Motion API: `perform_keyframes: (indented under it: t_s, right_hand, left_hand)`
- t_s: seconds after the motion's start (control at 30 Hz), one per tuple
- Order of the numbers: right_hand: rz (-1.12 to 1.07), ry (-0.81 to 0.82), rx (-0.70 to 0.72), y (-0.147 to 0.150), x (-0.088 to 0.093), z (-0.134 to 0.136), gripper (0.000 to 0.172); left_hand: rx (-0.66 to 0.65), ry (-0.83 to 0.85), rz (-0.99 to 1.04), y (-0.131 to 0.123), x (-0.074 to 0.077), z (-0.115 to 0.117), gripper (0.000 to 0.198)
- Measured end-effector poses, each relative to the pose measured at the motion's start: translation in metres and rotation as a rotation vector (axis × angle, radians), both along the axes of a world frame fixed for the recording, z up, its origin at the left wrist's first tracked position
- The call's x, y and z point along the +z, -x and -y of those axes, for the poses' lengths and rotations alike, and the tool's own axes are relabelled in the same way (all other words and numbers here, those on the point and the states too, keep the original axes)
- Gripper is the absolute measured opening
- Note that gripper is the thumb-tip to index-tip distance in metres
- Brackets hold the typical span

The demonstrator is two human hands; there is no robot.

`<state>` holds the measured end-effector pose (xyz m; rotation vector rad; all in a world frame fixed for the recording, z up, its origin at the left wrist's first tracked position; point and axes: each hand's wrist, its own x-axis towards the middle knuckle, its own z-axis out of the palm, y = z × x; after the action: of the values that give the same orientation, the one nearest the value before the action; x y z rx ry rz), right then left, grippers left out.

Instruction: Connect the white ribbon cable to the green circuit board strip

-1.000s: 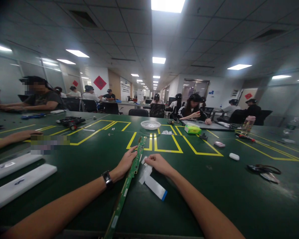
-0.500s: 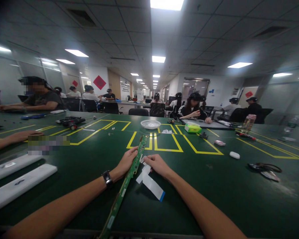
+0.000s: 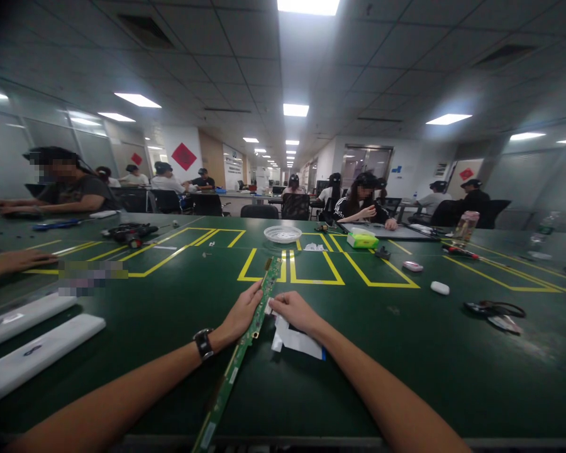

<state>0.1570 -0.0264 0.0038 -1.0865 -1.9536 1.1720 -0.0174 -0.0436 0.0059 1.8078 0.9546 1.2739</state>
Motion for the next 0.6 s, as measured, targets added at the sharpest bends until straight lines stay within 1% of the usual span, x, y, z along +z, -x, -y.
perform_keyframes:
  t_s: [0.1,0.17,0.27,0.33,0.4,0.43,0.5,0.6]
  right_hand:
    - [0.004,-0.021,0.010,0.000,-0.001,0.000,0.047]
    - [-0.001,-0.014,0.006,-0.001,0.000,0.001,0.047]
    - [-0.006,-0.009,-0.012,-0.003,0.001,0.000,0.048]
    - [0.014,-0.020,-0.034,-0.006,0.000,-0.004,0.047]
    - [0.063,-0.058,-0.076,-0.012,-0.001,-0.012,0.045]
    - [0.102,-0.092,-0.113,-0.016,-0.001,-0.017,0.045]
    - [0.209,-0.188,-0.220,-0.030,-0.001,-0.027,0.044]
    - [0.433,-0.317,-0.460,-0.064,0.001,-0.042,0.044]
  left_hand:
    - [0.006,0.008,0.020,0.000,0.000,0.000,0.040]
    - [-0.017,0.048,0.059,0.000,0.000,-0.001,0.039]
    - [-0.108,0.213,0.158,0.003,-0.003,-0.007,0.041]
    - [-0.174,0.372,0.203,0.005,-0.006,-0.013,0.047]
    - [-0.202,0.481,0.227,0.008,-0.010,-0.021,0.053]
    - [-0.190,0.496,0.243,0.010,-0.011,-0.025,0.053]
    - [-0.119,0.460,0.258,0.016,-0.012,-0.032,0.054]
    - [0.008,0.347,0.181,0.026,-0.010,-0.040,0.053]
